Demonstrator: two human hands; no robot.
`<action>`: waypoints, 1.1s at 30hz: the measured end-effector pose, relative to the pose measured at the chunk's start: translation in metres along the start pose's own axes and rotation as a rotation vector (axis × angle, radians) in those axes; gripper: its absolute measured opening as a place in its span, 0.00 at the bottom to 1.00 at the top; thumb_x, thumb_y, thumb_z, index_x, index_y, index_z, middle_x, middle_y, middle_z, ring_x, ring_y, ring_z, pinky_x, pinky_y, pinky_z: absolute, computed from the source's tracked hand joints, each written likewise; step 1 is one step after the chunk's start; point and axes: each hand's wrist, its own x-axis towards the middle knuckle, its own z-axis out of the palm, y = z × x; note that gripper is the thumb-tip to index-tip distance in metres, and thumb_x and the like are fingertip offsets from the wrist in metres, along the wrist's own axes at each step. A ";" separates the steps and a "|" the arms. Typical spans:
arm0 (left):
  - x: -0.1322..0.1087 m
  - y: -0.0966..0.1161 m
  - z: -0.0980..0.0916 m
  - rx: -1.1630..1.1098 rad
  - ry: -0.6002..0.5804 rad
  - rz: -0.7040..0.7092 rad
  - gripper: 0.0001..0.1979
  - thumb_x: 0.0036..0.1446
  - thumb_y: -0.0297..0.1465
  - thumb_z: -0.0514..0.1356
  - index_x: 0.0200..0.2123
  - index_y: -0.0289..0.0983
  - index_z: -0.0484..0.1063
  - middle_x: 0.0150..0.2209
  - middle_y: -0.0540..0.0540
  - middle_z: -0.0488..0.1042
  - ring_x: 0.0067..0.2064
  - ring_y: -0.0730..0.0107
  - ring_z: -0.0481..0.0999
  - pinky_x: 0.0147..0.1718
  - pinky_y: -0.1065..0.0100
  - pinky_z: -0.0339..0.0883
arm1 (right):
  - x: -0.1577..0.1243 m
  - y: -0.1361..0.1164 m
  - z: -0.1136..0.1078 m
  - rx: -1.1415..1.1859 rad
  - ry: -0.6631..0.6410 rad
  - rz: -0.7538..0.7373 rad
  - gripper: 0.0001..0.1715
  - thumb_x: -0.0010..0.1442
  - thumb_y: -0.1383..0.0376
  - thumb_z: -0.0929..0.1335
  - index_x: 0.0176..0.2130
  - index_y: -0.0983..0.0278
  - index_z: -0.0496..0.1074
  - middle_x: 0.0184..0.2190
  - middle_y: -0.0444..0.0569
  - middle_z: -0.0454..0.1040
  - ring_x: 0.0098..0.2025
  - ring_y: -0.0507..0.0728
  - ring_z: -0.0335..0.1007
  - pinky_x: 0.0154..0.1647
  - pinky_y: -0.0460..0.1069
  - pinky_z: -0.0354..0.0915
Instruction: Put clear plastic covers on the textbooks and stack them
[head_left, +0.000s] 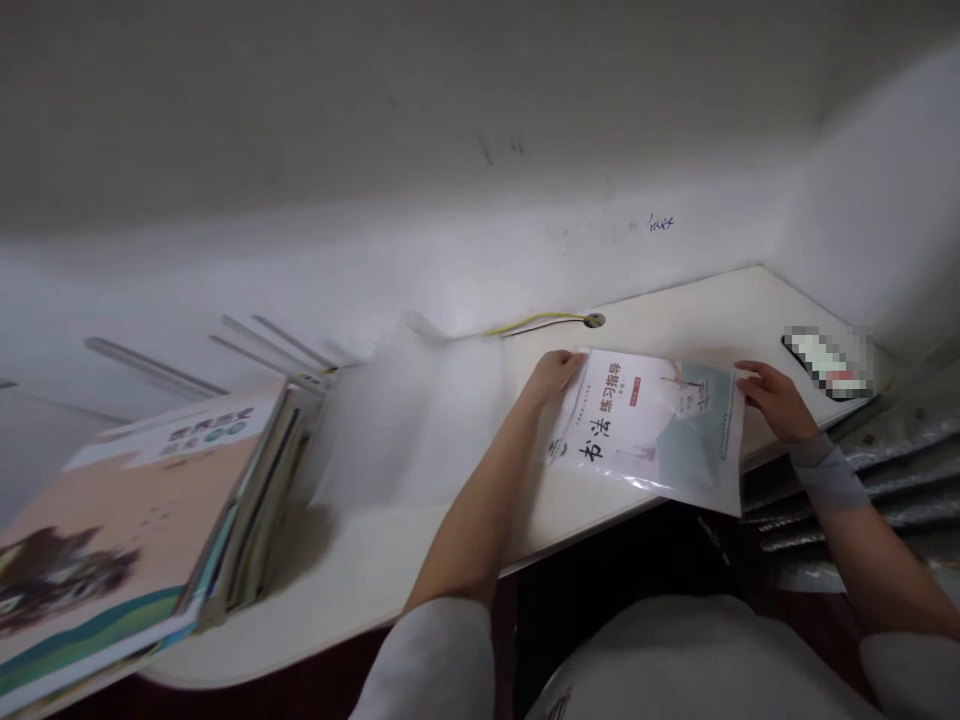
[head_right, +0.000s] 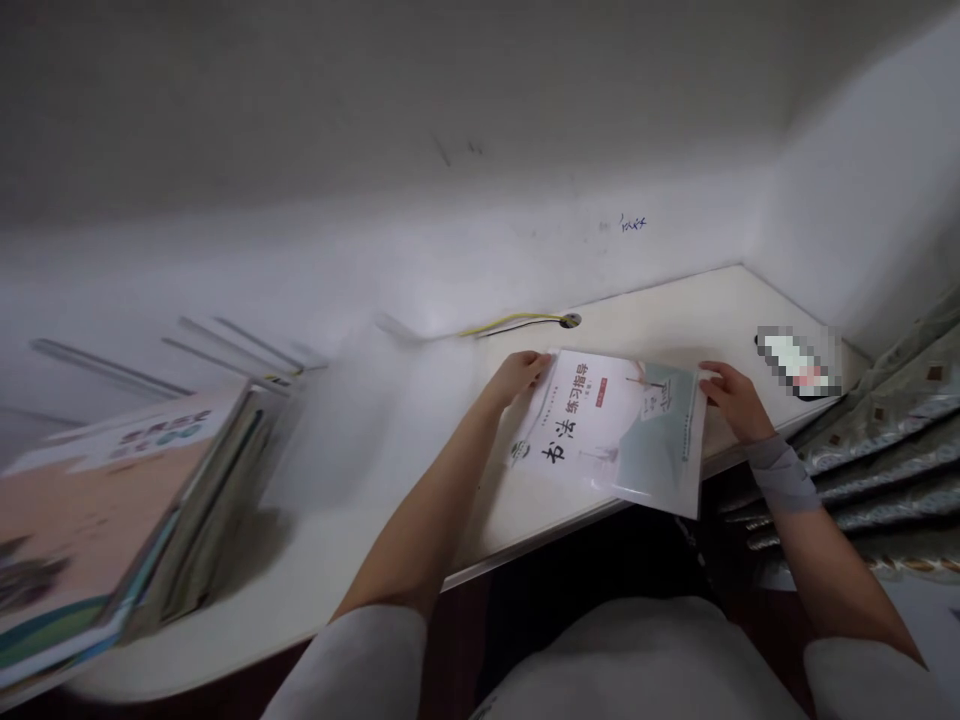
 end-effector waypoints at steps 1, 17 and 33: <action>0.007 0.003 0.003 -0.045 -0.003 0.004 0.14 0.54 0.41 0.57 0.23 0.37 0.66 0.19 0.51 0.66 0.25 0.71 0.68 0.27 0.69 0.62 | 0.000 -0.002 0.002 0.018 0.012 -0.017 0.29 0.48 0.56 0.70 0.48 0.62 0.68 0.27 0.43 0.75 0.31 0.54 0.73 0.36 0.52 0.71; 0.030 0.010 0.026 0.328 0.053 0.124 0.05 0.53 0.31 0.57 0.33 0.37 0.70 0.37 0.43 0.76 0.42 0.62 0.73 0.40 0.65 0.63 | 0.027 0.040 0.026 -0.438 0.295 -0.115 0.24 0.50 0.64 0.66 0.46 0.68 0.74 0.46 0.58 0.76 0.48 0.62 0.72 0.54 0.60 0.64; -0.032 -0.019 -0.029 0.784 0.230 -0.097 0.20 0.61 0.32 0.48 0.56 0.33 0.60 0.53 0.31 0.69 0.52 0.51 0.70 0.46 0.58 0.63 | 0.111 0.021 0.106 -0.717 0.011 -0.218 0.26 0.50 0.72 0.62 0.48 0.72 0.72 0.40 0.59 0.77 0.41 0.60 0.72 0.49 0.55 0.66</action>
